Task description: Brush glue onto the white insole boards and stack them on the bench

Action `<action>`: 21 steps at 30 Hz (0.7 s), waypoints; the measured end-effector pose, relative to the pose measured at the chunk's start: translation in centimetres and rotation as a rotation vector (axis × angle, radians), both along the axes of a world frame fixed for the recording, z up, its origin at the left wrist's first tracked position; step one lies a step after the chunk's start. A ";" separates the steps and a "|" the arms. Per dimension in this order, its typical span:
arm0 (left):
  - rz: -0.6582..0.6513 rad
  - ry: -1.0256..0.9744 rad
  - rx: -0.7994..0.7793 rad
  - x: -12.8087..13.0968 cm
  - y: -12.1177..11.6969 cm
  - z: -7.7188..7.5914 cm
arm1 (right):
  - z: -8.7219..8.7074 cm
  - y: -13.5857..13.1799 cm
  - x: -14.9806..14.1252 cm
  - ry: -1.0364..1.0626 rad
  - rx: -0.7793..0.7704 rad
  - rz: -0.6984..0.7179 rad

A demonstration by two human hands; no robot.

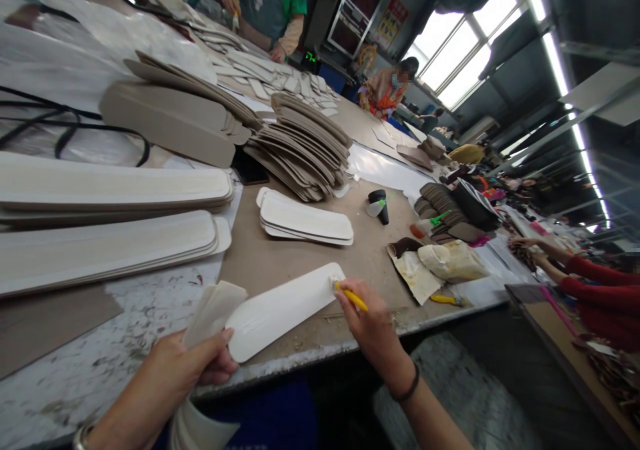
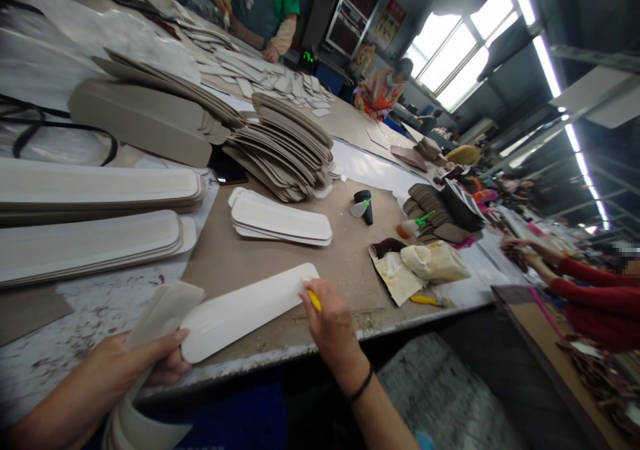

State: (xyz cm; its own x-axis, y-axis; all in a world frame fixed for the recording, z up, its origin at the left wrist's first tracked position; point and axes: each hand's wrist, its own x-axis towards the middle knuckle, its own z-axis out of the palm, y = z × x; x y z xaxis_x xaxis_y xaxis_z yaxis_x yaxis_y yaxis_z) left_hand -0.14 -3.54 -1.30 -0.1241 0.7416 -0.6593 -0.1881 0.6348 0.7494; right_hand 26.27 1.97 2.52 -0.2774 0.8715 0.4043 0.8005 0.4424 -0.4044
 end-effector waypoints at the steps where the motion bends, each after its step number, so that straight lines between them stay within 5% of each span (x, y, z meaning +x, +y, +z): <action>1: -0.007 -0.014 -0.009 -0.1 0.0 -0.5 | -0.3 -0.6 -0.6 0.020 -0.006 0.034; 5: -0.059 -0.044 -0.016 -0.4 0.2 -0.9 | 0.0 -2.9 -3.9 0.240 -0.065 0.115; 11: -0.109 -0.085 0.005 -0.4 0.5 1.4 | 0.5 -3.6 -7.5 0.643 -0.432 0.046; 17: -0.091 -0.084 -0.001 -0.3 0.5 1.6 | 0.6 -2.6 -6.3 0.553 -0.280 -0.026; 21: -0.085 -0.092 -0.006 -0.2 0.7 1.7 | 0.9 -2.9 -7.2 0.655 -0.422 0.000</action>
